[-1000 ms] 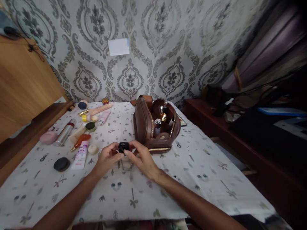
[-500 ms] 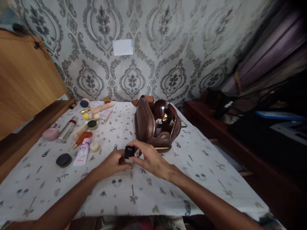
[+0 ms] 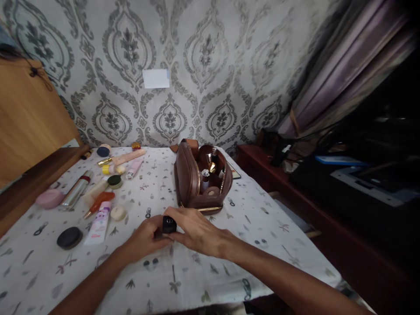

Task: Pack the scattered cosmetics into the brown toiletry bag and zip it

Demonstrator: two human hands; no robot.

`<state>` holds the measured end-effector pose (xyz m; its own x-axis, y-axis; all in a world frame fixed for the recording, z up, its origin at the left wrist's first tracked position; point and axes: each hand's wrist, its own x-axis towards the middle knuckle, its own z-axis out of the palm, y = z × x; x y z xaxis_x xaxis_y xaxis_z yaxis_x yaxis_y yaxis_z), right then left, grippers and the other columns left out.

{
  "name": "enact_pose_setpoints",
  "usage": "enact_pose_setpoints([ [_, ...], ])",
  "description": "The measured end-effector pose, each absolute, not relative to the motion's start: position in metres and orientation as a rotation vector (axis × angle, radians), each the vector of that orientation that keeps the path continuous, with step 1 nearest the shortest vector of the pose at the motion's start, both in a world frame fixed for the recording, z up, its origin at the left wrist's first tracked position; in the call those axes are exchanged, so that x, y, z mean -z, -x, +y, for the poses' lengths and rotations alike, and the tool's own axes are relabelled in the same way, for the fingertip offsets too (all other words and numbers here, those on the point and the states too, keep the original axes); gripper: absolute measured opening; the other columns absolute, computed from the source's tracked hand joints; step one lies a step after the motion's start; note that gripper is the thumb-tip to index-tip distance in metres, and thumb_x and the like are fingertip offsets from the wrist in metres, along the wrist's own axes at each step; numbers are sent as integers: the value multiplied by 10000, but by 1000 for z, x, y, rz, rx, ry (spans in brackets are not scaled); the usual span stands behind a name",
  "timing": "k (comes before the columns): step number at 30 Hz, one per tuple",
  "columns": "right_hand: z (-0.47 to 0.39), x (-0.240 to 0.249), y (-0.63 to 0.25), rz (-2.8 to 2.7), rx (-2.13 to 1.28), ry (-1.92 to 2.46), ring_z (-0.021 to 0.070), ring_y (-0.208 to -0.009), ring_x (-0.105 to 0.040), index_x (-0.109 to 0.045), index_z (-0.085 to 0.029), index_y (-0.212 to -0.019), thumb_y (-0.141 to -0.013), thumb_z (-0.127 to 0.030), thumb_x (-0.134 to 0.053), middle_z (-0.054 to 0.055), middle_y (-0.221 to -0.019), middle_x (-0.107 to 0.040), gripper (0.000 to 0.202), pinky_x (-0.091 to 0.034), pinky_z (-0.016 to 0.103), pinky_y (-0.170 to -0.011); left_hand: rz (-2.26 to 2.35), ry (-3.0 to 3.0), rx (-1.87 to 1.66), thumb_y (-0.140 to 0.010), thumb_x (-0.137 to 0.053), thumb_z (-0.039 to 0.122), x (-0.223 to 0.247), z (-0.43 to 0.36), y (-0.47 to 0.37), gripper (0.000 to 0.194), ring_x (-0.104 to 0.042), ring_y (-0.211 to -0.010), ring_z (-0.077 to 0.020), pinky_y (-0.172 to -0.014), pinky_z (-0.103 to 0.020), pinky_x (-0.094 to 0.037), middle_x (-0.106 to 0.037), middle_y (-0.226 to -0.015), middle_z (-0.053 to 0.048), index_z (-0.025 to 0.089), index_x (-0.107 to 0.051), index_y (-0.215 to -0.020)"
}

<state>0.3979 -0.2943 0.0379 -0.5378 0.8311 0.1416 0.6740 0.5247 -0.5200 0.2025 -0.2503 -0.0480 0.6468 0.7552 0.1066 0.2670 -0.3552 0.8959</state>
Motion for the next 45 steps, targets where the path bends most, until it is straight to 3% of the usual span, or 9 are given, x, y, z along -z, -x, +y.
enact_pose_setpoints([
  [4,-298,-37,-400,-2364,-597,1241,178,-754,-581,-539,-202,-924,-821,-148,-694,12,-856,-624,194,-366,258,-636,809,-2046,-563,-798,-690,331,45,-251,-204,200,-595,-780,-203,-686,-275,-457,-662,-879,-20,181,-650,-923],
  [8,-304,-47,-414,-2232,-703,1199,168,-776,-604,-561,-204,-958,-812,-135,-690,-2,-865,-635,207,-430,260,-670,799,-2102,-516,-762,-746,391,40,-251,-204,357,-607,-889,-236,-773,-305,-459,-682,-990,-35,197,-650,-1046],
  [13,-308,-98,-457,-1970,-880,1114,171,-805,-643,-588,-219,-995,-852,-257,-675,1,-908,-659,172,-526,294,-696,852,-2060,-499,-780,-707,332,38,-254,-203,365,-569,-747,-168,-683,-264,-438,-682,-977,-25,215,-632,-1118],
  [19,-298,-156,-514,-1816,-414,1219,195,-829,-645,-615,-198,-961,-739,-399,-792,24,-898,-681,348,-540,318,-762,767,-2117,-625,-954,-485,348,11,-268,-231,409,-557,-684,-127,-631,-234,-439,-682,-968,-27,237,-485,-1347],
  [26,-270,-147,-528,-1993,-188,1376,165,-750,-627,-606,-194,-1005,-818,-391,-711,0,-851,-691,291,-489,266,-686,725,-2192,-683,-937,-472,236,-26,-265,-309,628,-652,-773,-173,-688,-288,-484,-701,-923,-29,168,-228,-1512],
  [28,-264,-142,-528,-2072,-163,1408,151,-733,-613,-594,-192,-1007,-838,-364,-686,-5,-845,-687,258,-460,247,-666,734,-2193,-692,-926,-480,211,-23,-263,-321,649,-665,-786,-181,-694,-297,-496,-703,-922,-33,151,-198,-1507],
  [33,-248,-131,-534,-2254,-184,1503,149,-738,-598,-557,-192,-1052,-842,-258,-662,1,-868,-676,244,-408,239,-649,697,-2288,-854,-936,-439,151,-3,-264,-324,392,-696,-877,-180,-753,-315,-551,-707,-1019,-47,215,-373,-1316],
  [40,-230,-116,-537,-2431,-265,1599,160,-745,-587,-538,-200,-1000,-854,-219,-654,7,-836,-645,187,-355,240,-636,562,-2636,-1105,-981,-372,133,29,-264,-324,356,-731,-855,-217,-704,-336,-595,-737,-1013,-107,144,-361,-1337],
  [45,-224,-116,-526,-2548,-234,1719,179,-773,-601,-545,-200,-1024,-848,-208,-659,25,-866,-650,210,-338,251,-639,479,-2618,-1098,-989,-373,140,37,-259,-322,372,-724,-838,-213,-706,-333,-597,-737,-993,-112,118,-361,-1359],
])
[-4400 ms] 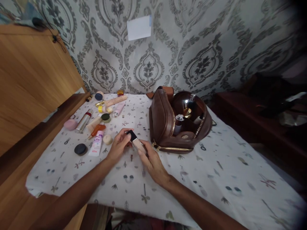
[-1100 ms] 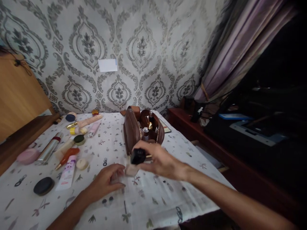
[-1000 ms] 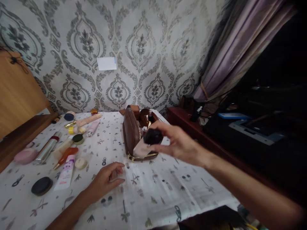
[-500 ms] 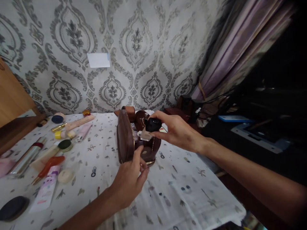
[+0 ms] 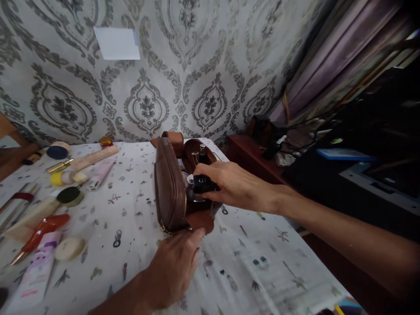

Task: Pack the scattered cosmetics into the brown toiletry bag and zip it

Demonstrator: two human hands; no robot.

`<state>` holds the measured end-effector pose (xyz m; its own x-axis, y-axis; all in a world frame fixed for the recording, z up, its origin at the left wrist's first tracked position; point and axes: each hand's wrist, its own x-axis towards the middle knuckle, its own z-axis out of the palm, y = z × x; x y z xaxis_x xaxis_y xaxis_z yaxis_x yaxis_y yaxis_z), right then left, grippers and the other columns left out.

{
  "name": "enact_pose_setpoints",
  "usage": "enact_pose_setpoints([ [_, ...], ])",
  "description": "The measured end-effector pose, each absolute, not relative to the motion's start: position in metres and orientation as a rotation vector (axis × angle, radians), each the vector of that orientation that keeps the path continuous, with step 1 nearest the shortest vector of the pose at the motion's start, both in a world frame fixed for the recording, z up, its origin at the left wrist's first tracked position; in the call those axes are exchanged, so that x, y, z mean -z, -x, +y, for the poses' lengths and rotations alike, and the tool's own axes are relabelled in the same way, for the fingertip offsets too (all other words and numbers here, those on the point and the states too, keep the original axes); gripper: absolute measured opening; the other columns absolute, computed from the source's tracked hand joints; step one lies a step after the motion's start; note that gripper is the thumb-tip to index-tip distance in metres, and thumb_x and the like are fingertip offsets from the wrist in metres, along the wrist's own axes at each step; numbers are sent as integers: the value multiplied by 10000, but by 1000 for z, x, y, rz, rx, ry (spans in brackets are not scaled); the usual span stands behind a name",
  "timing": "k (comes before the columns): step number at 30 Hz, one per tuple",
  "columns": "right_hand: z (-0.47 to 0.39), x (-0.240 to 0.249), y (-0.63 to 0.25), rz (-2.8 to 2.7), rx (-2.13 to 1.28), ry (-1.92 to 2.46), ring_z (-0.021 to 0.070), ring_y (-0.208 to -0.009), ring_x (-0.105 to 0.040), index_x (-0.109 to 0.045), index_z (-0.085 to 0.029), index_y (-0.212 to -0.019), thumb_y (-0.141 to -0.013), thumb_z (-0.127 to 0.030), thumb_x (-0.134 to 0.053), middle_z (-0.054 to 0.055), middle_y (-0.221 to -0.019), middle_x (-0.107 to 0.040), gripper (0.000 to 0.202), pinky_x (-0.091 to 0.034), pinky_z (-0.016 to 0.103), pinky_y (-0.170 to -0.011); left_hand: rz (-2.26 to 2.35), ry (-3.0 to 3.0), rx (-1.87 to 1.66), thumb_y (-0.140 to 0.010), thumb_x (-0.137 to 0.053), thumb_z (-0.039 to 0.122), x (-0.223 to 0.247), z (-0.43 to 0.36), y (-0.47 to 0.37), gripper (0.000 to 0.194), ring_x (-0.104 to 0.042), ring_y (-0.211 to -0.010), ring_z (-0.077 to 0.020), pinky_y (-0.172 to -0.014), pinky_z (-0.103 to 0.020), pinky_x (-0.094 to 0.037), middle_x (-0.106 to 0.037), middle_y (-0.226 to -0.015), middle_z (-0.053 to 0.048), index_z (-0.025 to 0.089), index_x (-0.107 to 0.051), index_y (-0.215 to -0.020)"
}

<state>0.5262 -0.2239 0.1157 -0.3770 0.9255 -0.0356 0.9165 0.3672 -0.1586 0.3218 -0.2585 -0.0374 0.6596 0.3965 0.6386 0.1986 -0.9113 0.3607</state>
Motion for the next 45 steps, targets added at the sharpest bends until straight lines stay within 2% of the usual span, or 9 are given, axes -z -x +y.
enact_pose_setpoints([
  [8,-216,-109,-512,-2845,-135,1763,197,-748,-604,-521,-160,-1104,-819,-167,-674,55,-872,-688,323,-254,279,-573,425,-2570,-1087,-974,-390,128,42,-257,-321,425,-718,-877,-215,-742,-341,-603,-723,-1011,-108,127,-332,-1394],
  [12,-215,-107,-508,-2901,-96,1759,197,-732,-616,-520,-150,-1108,-821,-143,-646,55,-847,-696,313,-227,292,-547,423,-2568,-1104,-977,-384,131,44,-256,-320,434,-718,-904,-209,-778,-337,-603,-720,-1024,-112,127,-319,-1406],
  [17,-215,-107,-503,-2894,-47,1816,218,-786,-652,-514,-145,-1160,-838,-190,-648,73,-885,-718,351,-262,293,-556,423,-2559,-1072,-976,-378,130,42,-256,-319,453,-716,-938,-200,-818,-329,-597,-720,-1040,-103,152,-295,-1421],
  [21,-216,-103,-500,-2941,61,1881,250,-846,-675,-519,-124,-1205,-810,-148,-653,115,-954,-732,418,-328,298,-593,423,-2536,-1045,-979,-377,129,42,-257,-318,475,-711,-1001,-198,-860,-330,-590,-717,-1093,-107,172,-270,-1439],
  [25,-217,-102,-498,-2956,110,1879,271,-888,-689,-562,-118,-1171,-824,-126,-640,129,-974,-732,356,-391,313,-652,433,-2544,-1026,-975,-385,120,43,-257,-317,490,-704,-1039,-206,-896,-349,-583,-715,-1117,-113,171,-259,-1446],
  [29,-218,-104,-496,-2966,93,1880,277,-941,-683,-609,-103,-1087,-883,-176,-634,144,-1002,-718,218,-432,339,-730,414,-2539,-1009,-963,-390,106,45,-257,-317,514,-711,-1022,-203,-877,-338,-588,-716,-1121,-112,174,-251,-1453],
  [33,-222,-108,-499,-2957,144,1798,270,-1001,-653,-606,-113,-1096,-882,-266,-688,142,-1048,-688,275,-445,352,-802,454,-2507,-1040,-942,-382,84,48,-257,-318,546,-713,-1013,-200,-873,-339,-591,-713,-1148,-109,190,-259,-1463],
  [36,-223,-112,-502,-2917,200,1763,266,-1023,-634,-596,-120,-1113,-888,-267,-684,133,-1070,-667,283,-445,363,-837,439,-2490,-1035,-921,-392,58,49,-257,-319,580,-712,-1016,-196,-884,-336,-589,-710,-1161,-105,195,-258,-1468],
  [45,-221,-128,-500,-2791,41,1901,224,-936,-639,-625,-147,-1044,-903,-200,-647,98,-1047,-666,153,-424,293,-737,416,-2487,-1010,-932,-399,73,49,-256,-317,543,-718,-992,-200,-872,-356,-597,-713,-1137,-117,183,-279,-1450],
])
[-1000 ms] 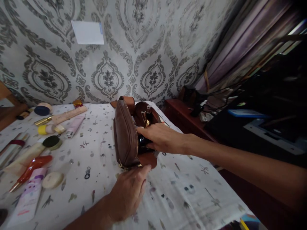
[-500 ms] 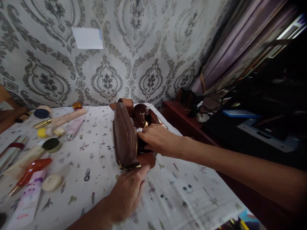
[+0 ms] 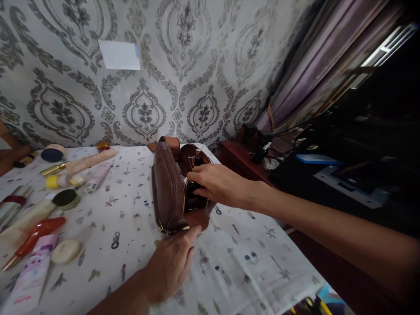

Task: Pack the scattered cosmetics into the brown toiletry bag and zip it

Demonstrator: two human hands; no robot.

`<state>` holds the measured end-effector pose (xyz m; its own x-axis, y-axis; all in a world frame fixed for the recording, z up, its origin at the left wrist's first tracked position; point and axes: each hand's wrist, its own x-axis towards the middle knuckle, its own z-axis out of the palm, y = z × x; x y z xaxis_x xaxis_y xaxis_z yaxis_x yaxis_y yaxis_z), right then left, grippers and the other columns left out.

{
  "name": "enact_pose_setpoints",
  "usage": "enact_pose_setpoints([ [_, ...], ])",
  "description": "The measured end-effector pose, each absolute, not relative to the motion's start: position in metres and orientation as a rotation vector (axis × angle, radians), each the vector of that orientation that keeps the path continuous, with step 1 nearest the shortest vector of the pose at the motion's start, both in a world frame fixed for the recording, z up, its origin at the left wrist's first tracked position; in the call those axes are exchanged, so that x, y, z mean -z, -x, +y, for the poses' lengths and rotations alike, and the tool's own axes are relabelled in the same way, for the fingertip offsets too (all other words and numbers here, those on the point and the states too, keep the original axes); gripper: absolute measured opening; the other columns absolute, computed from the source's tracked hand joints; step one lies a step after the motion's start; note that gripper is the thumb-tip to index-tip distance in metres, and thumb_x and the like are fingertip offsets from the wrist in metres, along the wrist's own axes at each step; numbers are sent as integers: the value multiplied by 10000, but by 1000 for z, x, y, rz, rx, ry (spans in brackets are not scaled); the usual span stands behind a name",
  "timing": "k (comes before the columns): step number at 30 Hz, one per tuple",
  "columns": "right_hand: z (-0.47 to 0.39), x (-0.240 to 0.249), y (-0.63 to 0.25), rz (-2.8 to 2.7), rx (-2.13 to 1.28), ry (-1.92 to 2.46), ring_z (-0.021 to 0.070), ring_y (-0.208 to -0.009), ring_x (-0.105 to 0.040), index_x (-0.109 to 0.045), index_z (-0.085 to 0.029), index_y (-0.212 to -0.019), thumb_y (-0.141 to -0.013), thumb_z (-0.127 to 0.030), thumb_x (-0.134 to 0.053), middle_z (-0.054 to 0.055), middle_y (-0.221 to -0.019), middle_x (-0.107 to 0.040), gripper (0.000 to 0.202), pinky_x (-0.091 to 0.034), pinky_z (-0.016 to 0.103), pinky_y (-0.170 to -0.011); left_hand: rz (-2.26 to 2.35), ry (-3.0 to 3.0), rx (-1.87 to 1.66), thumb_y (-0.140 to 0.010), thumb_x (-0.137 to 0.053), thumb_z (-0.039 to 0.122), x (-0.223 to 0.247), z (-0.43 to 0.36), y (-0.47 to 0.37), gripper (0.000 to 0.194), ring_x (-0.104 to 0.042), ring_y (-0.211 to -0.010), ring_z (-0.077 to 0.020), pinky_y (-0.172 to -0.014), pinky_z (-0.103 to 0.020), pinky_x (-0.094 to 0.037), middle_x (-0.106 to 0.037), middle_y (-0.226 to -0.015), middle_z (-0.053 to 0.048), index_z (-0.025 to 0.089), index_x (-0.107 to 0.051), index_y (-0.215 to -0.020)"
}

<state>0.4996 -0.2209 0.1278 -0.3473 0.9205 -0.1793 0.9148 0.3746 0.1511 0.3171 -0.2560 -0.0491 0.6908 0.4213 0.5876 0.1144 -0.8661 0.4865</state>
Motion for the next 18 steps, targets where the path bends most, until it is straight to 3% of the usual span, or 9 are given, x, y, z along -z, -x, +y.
enact_pose_setpoints([
  [7,-217,-122,-499,2473,-71,-1536,215,-942,-614,-689,-156,-983,-923,-90,-527,95,-1033,-644,186,-405,282,-695,407,-2498,-987,-933,-387,71,46,-255,-316,555,-711,-1007,-198,-886,-355,-591,-709,-1140,-117,187,-257,-1460],
  [18,-220,-123,-497,2415,-85,-1548,208,-900,-634,-696,-141,-971,-924,-77,-487,98,-993,-668,224,-411,280,-696,409,-2459,-973,-958,-373,110,50,-256,-316,520,-706,-949,-179,-862,-326,-581,-706,-1076,-77,206,-260,-1457],
])
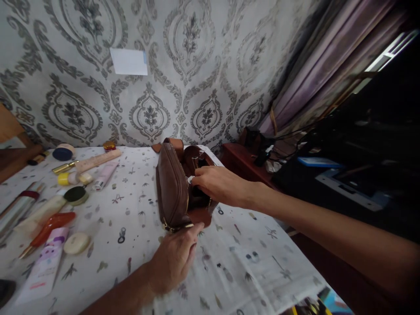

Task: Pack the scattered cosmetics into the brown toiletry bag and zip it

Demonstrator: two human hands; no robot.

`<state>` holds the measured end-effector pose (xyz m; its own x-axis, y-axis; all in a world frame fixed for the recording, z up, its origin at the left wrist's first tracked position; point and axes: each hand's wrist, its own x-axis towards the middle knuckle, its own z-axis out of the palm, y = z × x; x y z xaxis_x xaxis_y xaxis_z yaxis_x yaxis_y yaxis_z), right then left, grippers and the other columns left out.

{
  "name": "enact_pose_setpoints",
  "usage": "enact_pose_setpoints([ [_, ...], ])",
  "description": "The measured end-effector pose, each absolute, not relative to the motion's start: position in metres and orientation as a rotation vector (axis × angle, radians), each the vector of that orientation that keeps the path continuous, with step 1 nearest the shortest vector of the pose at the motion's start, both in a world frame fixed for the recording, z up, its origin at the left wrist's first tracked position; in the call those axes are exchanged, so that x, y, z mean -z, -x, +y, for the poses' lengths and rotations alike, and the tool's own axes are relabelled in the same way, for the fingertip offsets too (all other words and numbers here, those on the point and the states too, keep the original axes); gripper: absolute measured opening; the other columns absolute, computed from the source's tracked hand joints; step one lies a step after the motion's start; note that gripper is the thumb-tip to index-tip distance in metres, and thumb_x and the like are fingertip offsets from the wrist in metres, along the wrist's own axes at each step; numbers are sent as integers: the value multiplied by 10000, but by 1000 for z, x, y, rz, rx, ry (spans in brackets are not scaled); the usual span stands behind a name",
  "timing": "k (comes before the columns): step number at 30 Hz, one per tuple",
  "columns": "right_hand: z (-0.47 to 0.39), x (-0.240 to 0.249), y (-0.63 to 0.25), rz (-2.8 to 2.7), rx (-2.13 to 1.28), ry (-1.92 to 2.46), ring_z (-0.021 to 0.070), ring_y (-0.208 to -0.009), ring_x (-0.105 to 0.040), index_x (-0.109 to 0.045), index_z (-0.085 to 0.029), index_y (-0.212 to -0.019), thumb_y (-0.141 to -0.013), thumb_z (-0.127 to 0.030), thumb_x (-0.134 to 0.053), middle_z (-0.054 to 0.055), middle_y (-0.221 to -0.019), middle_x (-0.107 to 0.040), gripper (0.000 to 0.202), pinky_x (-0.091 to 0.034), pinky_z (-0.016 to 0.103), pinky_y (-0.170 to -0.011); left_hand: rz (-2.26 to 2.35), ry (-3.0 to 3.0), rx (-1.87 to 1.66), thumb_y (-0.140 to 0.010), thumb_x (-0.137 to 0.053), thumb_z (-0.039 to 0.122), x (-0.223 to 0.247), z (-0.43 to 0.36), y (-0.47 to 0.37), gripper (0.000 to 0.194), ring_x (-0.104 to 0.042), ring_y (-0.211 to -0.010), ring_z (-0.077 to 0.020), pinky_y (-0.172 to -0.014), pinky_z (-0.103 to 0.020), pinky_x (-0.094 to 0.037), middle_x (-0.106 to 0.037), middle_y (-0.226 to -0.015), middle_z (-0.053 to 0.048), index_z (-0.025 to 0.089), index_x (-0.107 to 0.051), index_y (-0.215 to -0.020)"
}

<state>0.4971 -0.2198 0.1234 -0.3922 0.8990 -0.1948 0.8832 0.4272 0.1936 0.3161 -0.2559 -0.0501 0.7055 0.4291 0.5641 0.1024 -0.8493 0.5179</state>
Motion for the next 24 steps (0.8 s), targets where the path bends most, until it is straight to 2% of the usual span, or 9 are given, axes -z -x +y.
enact_pose_setpoints([
  [7,-219,-122,-495,2436,-107,-1554,207,-914,-638,-703,-153,-1001,-910,-63,-486,99,-1002,-677,252,-413,273,-687,432,-2441,-989,-966,-375,131,51,-256,-315,488,-696,-889,-173,-846,-313,-572,-697,-1013,-63,199,-302,-1444],
  [18,-221,-122,-498,2463,-113,-1607,202,-924,-631,-694,-149,-1034,-933,-97,-471,102,-1012,-658,250,-419,263,-698,409,-2402,-1003,-961,-362,125,49,-256,-314,584,-683,-852,-171,-813,-307,-559,-690,-992,-40,233,-209,-1514],
  [24,-237,-109,-507,2728,-155,-1685,195,-862,-636,-701,-153,-1001,-934,-110,-455,91,-945,-659,258,-476,281,-734,432,-2320,-933,-933,-395,136,32,-254,-313,590,-681,-805,-169,-802,-310,-559,-711,-979,-50,182,-232,-1498],
])
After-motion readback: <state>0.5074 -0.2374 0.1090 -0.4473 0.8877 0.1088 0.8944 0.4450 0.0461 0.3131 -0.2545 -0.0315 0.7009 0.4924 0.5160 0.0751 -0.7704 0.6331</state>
